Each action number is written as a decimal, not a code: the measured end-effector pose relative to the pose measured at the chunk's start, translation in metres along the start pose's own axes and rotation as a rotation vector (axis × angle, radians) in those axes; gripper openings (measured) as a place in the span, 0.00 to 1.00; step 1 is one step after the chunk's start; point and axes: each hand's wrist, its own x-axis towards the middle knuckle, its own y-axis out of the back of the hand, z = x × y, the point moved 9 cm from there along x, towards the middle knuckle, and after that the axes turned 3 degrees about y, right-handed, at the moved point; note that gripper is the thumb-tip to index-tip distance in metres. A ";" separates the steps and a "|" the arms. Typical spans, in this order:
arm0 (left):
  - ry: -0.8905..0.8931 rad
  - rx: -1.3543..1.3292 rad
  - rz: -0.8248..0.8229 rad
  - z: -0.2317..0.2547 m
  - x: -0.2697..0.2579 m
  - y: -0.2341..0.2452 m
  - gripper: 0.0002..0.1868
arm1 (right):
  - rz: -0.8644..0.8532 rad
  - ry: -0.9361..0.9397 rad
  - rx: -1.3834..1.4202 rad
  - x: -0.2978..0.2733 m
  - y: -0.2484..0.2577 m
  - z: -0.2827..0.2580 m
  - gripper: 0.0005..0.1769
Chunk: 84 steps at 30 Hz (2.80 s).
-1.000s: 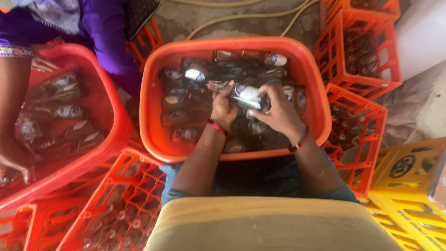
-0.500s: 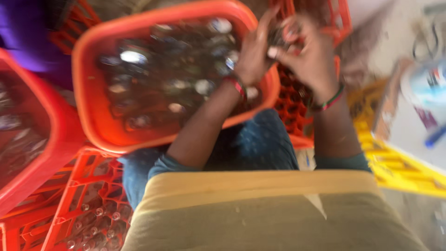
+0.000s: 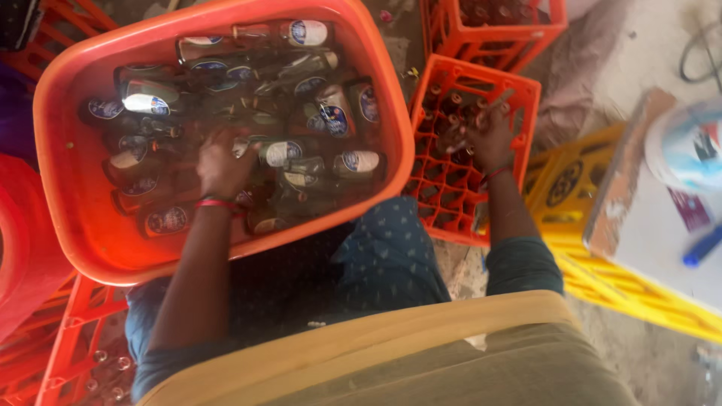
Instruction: The person washes glass bottles by hand in a red basin filled with water. They pick up bottles, rinse them, and place them into orange crates. A second person in purple is also washing bottles in a separate basin.
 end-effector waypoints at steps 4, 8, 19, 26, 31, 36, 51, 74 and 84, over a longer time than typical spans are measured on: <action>0.208 -0.014 -0.010 -0.057 -0.007 0.021 0.22 | -0.130 -0.021 -0.073 -0.008 -0.048 0.055 0.22; 0.313 0.010 0.001 -0.130 -0.011 0.038 0.26 | -0.173 -0.147 -0.327 -0.007 -0.098 0.060 0.24; 0.126 0.563 -0.533 -0.228 -0.011 -0.039 0.16 | -0.070 -0.240 -0.184 0.027 -0.079 -0.008 0.13; 0.179 0.572 -0.337 -0.261 0.028 -0.090 0.15 | 0.040 0.187 0.274 0.028 -0.011 -0.156 0.13; 0.293 0.291 -0.168 -0.258 0.043 -0.093 0.18 | -0.047 0.220 0.494 -0.002 0.006 -0.251 0.12; 0.151 0.460 -0.467 -0.230 0.026 -0.100 0.18 | -0.176 0.207 0.575 -0.015 -0.028 -0.333 0.12; -0.046 -0.723 0.241 -0.034 0.024 0.137 0.60 | -0.588 0.044 0.836 -0.073 -0.246 -0.392 0.23; 0.305 -0.942 -0.112 -0.075 0.042 -0.054 0.10 | -0.168 -0.539 0.810 -0.011 -0.207 -0.275 0.37; 0.484 -1.501 0.150 -0.104 0.052 -0.101 0.14 | -0.331 -0.177 0.868 -0.018 -0.182 -0.334 0.24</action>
